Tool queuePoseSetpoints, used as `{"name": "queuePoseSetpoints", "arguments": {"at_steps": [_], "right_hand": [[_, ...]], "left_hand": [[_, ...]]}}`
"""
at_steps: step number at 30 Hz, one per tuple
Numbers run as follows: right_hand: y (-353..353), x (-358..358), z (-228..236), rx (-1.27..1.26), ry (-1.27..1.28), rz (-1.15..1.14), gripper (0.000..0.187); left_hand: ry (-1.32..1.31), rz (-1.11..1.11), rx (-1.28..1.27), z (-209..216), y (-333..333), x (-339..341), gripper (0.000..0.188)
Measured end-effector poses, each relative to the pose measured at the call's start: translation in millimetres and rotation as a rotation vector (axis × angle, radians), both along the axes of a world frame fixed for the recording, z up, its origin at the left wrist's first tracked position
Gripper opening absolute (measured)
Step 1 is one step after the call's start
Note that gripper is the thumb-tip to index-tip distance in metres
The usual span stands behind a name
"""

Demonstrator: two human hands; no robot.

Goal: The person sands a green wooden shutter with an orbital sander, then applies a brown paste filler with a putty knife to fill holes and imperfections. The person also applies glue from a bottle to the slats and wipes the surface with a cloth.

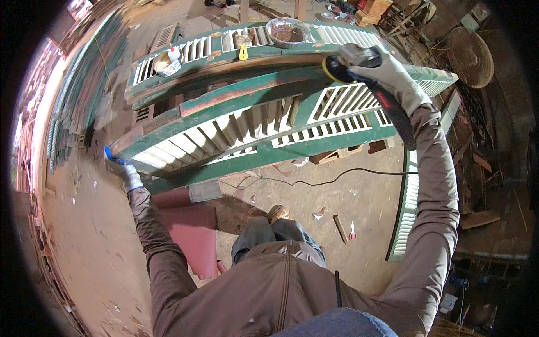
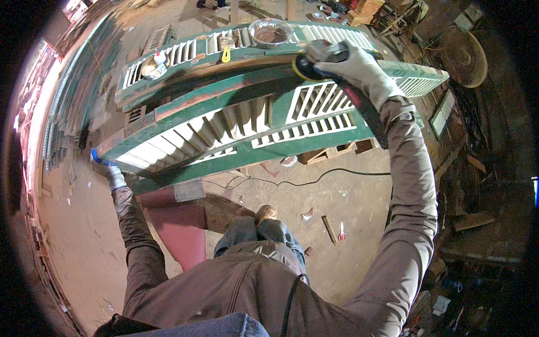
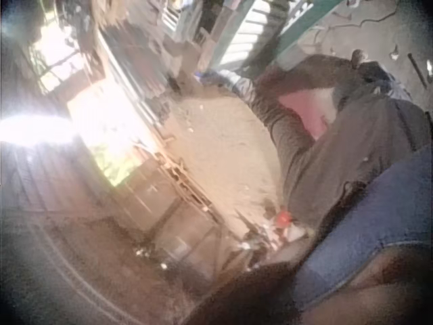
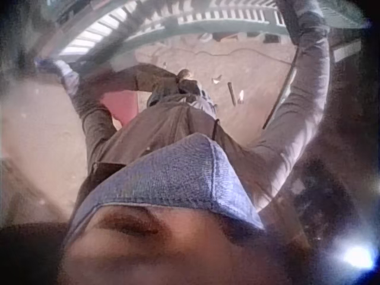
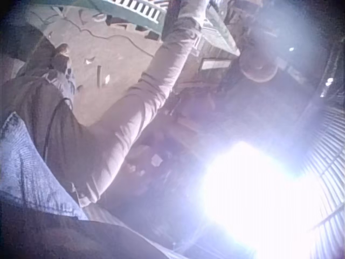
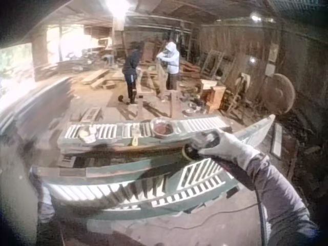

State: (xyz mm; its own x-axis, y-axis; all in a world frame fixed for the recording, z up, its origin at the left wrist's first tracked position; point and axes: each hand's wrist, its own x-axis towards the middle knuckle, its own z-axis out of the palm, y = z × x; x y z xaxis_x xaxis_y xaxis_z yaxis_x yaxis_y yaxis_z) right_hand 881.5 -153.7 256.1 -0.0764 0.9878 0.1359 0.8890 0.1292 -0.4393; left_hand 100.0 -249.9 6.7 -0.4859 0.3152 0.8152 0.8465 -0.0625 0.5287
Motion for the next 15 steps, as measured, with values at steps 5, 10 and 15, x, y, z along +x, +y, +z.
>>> {"name": "queuePoseSetpoints", "arguments": {"at_steps": [5,10,15], "right_hand": [[-24,-44,16,-0.109,-0.017,0.002,0.099],[-14,-18,11,-0.094,-0.011,-0.103,0.109],[-15,1,1,-0.091,0.069,-0.176,0.115]], "left_hand": [[-0.804,-0.26,0.138,18,18,38,0.048],[-0.808,-0.312,0.215,14,7,13,0.046],[-0.709,-0.311,0.19,11,10,48,0.043]]}}
